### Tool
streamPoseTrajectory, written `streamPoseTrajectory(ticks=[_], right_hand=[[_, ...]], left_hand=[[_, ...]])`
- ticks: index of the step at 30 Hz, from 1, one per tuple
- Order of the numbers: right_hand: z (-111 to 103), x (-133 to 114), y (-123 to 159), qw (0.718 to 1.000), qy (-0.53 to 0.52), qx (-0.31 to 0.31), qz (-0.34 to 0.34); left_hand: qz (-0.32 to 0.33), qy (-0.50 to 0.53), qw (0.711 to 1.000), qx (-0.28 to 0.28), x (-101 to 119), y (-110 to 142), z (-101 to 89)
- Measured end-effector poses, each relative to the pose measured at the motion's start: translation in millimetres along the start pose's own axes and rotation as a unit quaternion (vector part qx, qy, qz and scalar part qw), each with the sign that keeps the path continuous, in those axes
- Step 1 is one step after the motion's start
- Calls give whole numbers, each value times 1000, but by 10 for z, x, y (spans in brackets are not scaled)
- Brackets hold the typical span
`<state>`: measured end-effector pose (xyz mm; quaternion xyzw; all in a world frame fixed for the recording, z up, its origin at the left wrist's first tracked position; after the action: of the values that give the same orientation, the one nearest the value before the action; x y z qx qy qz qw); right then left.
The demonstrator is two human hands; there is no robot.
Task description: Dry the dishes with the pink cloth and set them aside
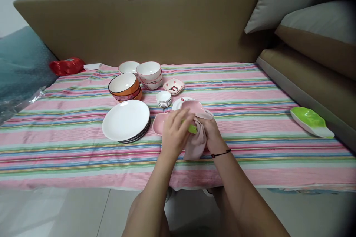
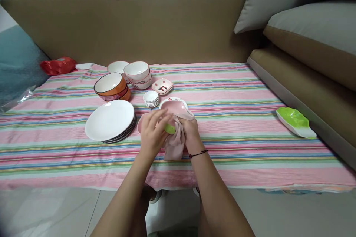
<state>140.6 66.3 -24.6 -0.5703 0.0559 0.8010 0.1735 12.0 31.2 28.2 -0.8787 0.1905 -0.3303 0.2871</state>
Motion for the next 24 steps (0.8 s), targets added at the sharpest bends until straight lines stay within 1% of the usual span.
streamPoseTrajectory(ticks=[1, 3, 5, 7, 9, 11, 12, 14, 16, 17, 18, 20, 22, 24], right_hand=[[-10, 23, 1, 1000, -2, -1, 13], [-55, 37, -13, 1000, 22, 11, 17], [-114, 3, -40, 996, 79, 26, -9], [-162, -71, -64, 986, 156, 29, -53], [-202, -170, -69, 966, 234, 31, -108], [-233, -266, -56, 935, 316, 35, -157], [-246, -298, -47, 919, 354, 35, -168], [-264, -324, -33, 892, 420, 32, -166], [-269, -313, -26, 875, 460, 26, -151], [-266, -298, -24, 874, 464, 23, -144], [-264, -276, -23, 879, 456, 22, -135], [-264, -211, -18, 909, 400, 32, -109], [-258, -143, -11, 948, 303, 50, -85], [-230, -116, -12, 972, 212, 57, -86]], left_hand=[[-41, 5, 999, 16, -48, -7, -7], [-133, 33, 990, 23, -161, -13, 7], [-218, 98, 971, -6, -268, -3, 64], [-271, 181, 943, -67, -322, 14, 150], [-279, 244, 919, -137, -300, 29, 215], [-254, 271, 909, -187, -229, 38, 227], [-238, 274, 909, -204, -187, 42, 218], [-216, 273, 909, -230, -107, 51, 192], [-214, 277, 905, -240, -56, 50, 162], [-220, 286, 902, -237, -44, 41, 145], [-228, 296, 898, -231, -41, 29, 128], [-246, 319, 891, -211, -54, -2, 98], [-267, 346, 879, -193, -83, -22, 89], [-304, 387, 852, -176, -123, -11, 111]])
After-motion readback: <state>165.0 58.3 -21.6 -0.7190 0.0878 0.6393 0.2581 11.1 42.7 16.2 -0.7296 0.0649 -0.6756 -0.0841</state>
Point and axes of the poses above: each hand's wrist, its own y-axis away from the middle knuckle, its own z-axis out of the palm, x = y × z, the point moved 5 cm from there along -y, towards the middle knuckle, and after that the axes turned 14 degrees about -z, right-handed, at the moved point
